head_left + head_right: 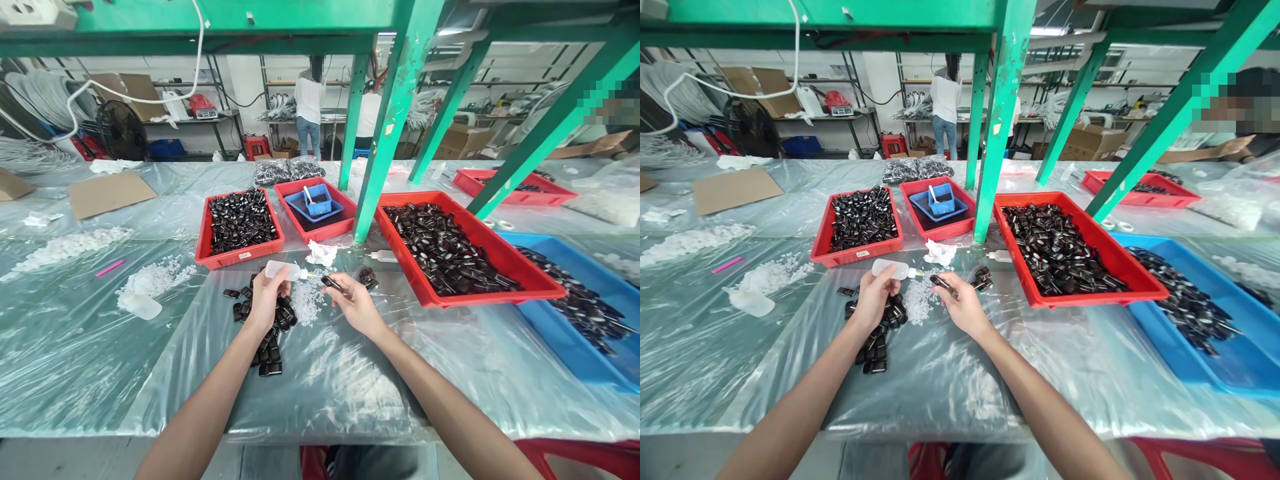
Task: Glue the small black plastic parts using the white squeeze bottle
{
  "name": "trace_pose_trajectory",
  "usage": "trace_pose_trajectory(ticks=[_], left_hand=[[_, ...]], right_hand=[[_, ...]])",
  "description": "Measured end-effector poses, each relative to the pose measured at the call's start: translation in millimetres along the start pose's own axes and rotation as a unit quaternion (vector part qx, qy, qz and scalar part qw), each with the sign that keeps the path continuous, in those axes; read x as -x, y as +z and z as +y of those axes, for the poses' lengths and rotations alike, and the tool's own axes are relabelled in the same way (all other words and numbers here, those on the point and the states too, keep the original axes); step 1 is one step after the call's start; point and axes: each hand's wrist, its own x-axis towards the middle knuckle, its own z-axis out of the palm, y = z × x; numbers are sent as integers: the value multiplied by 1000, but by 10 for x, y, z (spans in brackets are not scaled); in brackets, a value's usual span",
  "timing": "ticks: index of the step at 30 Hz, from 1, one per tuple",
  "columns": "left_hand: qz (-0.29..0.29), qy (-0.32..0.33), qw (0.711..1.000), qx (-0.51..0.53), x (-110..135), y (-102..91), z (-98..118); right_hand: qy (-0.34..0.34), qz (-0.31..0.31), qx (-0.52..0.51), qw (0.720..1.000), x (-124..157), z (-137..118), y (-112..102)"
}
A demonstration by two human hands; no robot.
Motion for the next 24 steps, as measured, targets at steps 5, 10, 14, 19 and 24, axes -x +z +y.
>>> trace_pose_trajectory(ticks=[5,10,14,19,24], left_hand=[[-4,1,1000,-4,7,11,12],[-22,-7,1000,-14,7,-5,-4],[-37,-17,999,-26,-4,-31,-36],[-38,-14,999,-18,-8,-40,-44],[-38,-14,999,-8,-1,-29,-19]], right_hand=[[12,-3,7,1000,-3,10,-8],[6,-3,16,1000,-7,13,-16],[6,-10,19,1000,-3,6,-21],[10,-16,-3,1000,-5,-16,-23],[9,-22,-14,1000,-7,-31,-21]])
